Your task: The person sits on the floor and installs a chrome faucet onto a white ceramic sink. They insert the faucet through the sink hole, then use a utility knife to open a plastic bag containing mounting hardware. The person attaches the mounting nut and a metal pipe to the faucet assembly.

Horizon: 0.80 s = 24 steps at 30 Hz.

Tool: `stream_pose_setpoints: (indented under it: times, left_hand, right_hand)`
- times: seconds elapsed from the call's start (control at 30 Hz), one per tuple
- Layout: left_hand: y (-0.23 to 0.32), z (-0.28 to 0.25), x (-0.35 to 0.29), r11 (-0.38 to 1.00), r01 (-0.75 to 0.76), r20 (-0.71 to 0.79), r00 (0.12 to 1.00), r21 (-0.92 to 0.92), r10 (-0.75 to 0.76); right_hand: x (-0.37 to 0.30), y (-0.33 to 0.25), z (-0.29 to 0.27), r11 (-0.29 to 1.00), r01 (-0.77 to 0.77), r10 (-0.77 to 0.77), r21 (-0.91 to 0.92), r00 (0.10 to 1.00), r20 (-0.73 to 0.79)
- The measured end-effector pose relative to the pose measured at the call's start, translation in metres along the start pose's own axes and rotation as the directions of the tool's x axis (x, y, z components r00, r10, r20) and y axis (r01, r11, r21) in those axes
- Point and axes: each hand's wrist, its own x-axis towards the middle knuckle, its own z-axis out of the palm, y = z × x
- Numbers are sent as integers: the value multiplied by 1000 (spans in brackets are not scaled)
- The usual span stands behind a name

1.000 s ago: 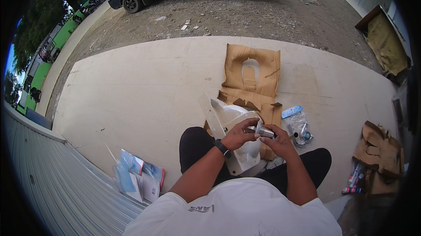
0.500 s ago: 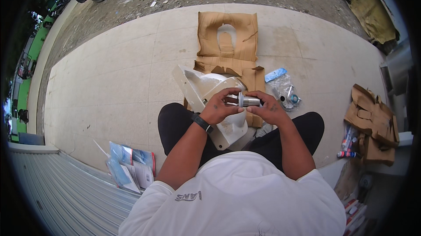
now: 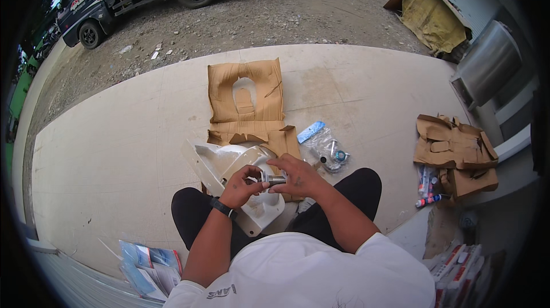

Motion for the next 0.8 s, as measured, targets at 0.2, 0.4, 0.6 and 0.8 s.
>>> stream_pose_setpoints:
  times: [0.2, 0.4, 0.6, 0.8]
  left_hand:
    - [-3, -2, 3, 997, 69, 29, 997, 29, -69]
    - [-8, 0, 4, 989, 144, 29, 989, 39, -145]
    - [-21, -4, 8, 989, 144, 52, 988, -33, -143]
    - [-33, -4, 12, 996, 89, 50, 995, -10, -88]
  right_hand:
    - [1, 2, 25, 995, 86, -88, -58, 996, -23]
    - [0, 7, 30, 987, 150, -151, -62, 989, -1]
    - [-4, 6, 24, 970, 172, -172, -171, 985, 15]
    - [-1, -2, 26, 974, 135, -120, -183, 988, 95]
